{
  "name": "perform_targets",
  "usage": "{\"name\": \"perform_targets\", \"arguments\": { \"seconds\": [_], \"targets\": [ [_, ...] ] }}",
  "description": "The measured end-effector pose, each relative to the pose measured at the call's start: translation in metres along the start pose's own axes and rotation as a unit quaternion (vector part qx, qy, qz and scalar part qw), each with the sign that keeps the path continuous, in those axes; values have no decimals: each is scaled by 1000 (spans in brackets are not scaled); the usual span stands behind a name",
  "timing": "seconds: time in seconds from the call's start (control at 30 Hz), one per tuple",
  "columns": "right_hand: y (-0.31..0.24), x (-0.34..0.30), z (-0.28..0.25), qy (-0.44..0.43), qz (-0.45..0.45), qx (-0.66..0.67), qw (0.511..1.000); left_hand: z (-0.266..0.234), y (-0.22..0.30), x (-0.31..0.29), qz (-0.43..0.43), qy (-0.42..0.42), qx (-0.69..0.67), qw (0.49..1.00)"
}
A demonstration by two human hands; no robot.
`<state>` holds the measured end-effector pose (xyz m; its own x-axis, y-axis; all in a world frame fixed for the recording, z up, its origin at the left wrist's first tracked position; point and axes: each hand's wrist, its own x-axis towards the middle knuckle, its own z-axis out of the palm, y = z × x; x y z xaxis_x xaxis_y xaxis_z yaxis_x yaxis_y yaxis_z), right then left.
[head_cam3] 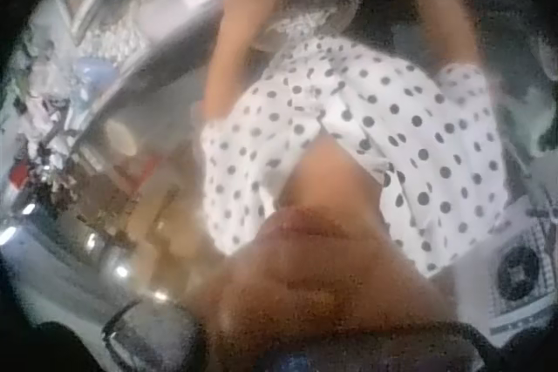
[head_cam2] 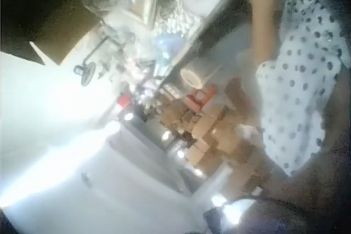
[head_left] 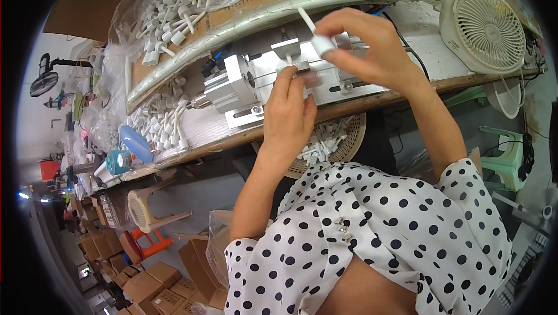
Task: Using a pneumatic fixture to assemble small white plastic spray components.
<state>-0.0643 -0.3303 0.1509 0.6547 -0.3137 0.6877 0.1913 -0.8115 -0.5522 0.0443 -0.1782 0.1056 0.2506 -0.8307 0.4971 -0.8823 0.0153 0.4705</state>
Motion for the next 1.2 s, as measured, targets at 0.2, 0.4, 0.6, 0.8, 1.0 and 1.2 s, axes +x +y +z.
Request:
{"name": "perform_targets", "arguments": {
  "seconds": [0.2,0.4,0.6,0.8,1.0,1.2],
  "targets": [
    [0,-21,5,-98,-80,29,991,-6,-5,-19,33,51,10,998],
    [8,-20,43,-122,-190,-58,972,-16,-1,-64,-51,58,1,997],
    [1,-10,46,-180,-159,-161,957,-10,-4,-93,-56,12,-36,998],
    [11,34,25,-164,-149,-91,971,-18,-2,-95,-58,-38,-68,995],
    [71,131,26,-42,-94,-206,973,-19,-11,-107,-48,-37,-65,996],
    [104,201,48,-41,27,-296,954,-19,-14,-129,-99,-1,-38,994]
  ]
}}
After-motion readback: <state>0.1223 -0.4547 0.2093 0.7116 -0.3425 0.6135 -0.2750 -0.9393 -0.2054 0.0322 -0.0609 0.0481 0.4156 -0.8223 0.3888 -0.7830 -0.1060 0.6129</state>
